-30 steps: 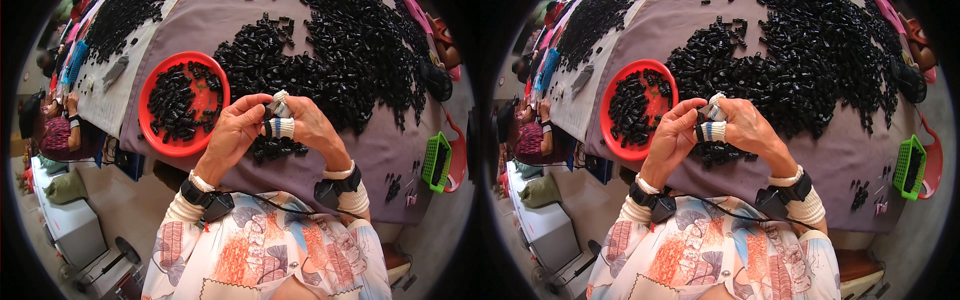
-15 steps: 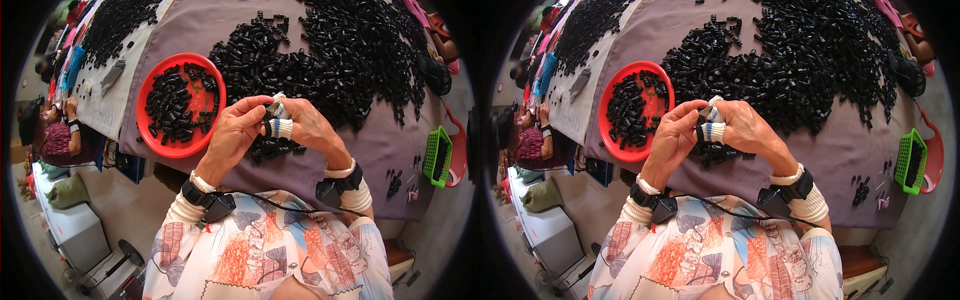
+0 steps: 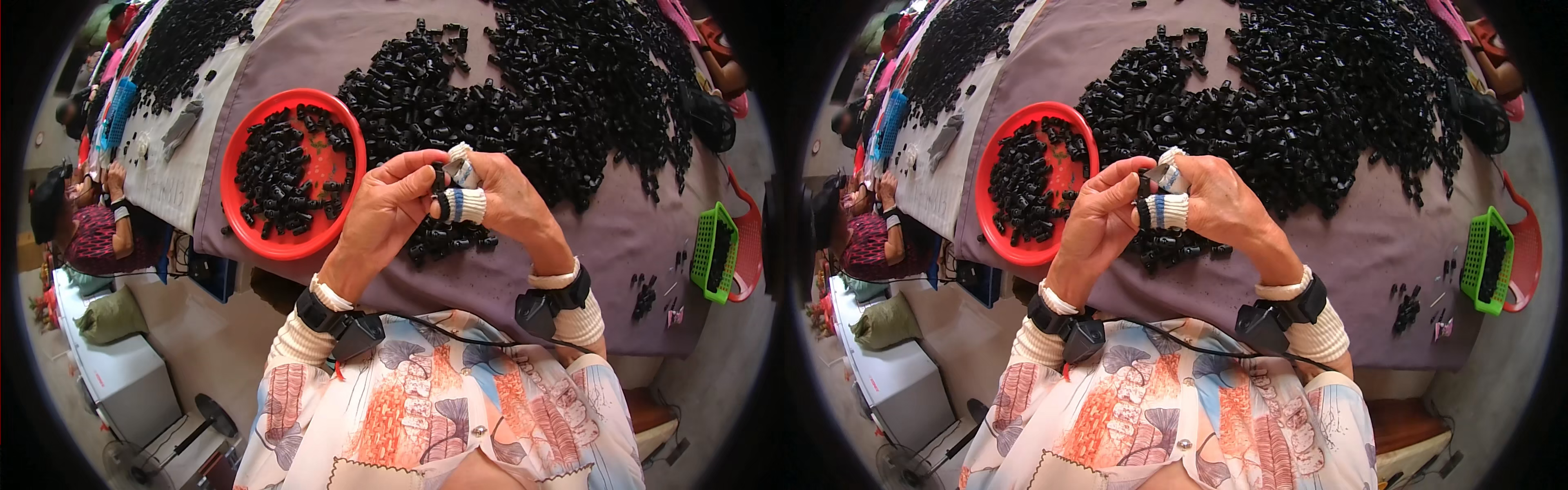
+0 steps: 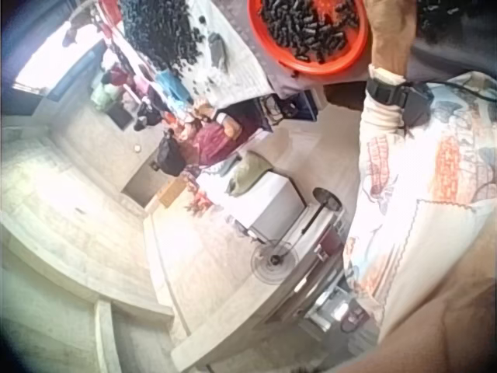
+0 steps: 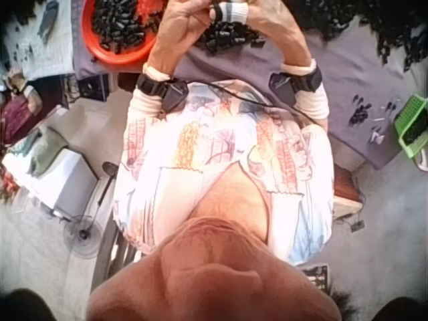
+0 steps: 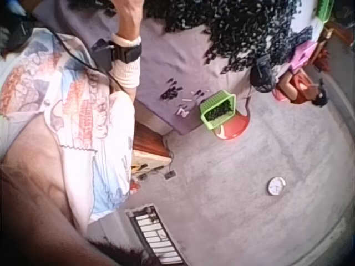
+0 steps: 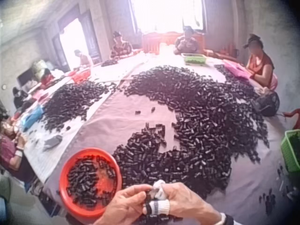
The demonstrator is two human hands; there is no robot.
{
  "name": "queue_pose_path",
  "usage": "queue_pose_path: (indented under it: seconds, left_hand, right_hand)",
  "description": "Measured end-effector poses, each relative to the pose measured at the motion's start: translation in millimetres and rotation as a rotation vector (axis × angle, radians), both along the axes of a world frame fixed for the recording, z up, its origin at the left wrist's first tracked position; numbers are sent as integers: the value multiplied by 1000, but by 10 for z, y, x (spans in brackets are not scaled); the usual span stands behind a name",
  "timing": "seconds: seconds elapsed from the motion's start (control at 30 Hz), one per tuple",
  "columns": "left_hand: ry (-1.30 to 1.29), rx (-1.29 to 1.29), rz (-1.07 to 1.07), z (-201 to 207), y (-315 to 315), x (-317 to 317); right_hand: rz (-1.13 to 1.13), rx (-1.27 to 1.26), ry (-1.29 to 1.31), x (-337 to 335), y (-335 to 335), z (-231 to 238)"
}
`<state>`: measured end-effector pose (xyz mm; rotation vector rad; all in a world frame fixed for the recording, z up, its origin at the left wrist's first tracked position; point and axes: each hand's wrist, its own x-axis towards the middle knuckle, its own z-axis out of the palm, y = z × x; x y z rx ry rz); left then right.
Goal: Sorting and inspecting small black plastic components on a table.
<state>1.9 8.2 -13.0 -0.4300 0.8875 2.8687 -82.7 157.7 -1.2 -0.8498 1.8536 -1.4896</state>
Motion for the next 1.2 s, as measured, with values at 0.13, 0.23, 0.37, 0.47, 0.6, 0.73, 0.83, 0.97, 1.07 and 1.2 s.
queue_pose_path:
  seconds: [0.13,0.23,0.37,0.47,0.6,0.73,0.83,0.97,1.07,1.2]
  left_hand:
    - [1,14,-20,-24,10,23]
    - [-10,-3,-16,-17,26,18]
    - [-26,-9,-1,-14,23,23]
    - [-42,-9,11,-11,39,27]
    - [-27,-22,17,-61,37,35]
    - [-14,-13,19,-40,30,47]
    - [-6,-10,1,-54,21,53]
    - [-17,-15,9,-50,28,59]
    - [-17,-12,6,-54,23,58]
    - [-27,-15,6,-72,34,61]
  right_hand:
    - [-4,38,21,-3,23,-84]
    - [6,56,63,-6,28,-85]
    - [16,46,92,-8,13,-105]
    - [24,73,89,-6,14,-116]
    - [17,14,76,20,1,-101]
    - [17,50,89,21,11,-74]
    - [18,47,84,15,7,-74]
    - [21,81,67,19,15,-76]
    - [26,92,82,18,21,-113]
    - [11,45,95,44,16,-148]
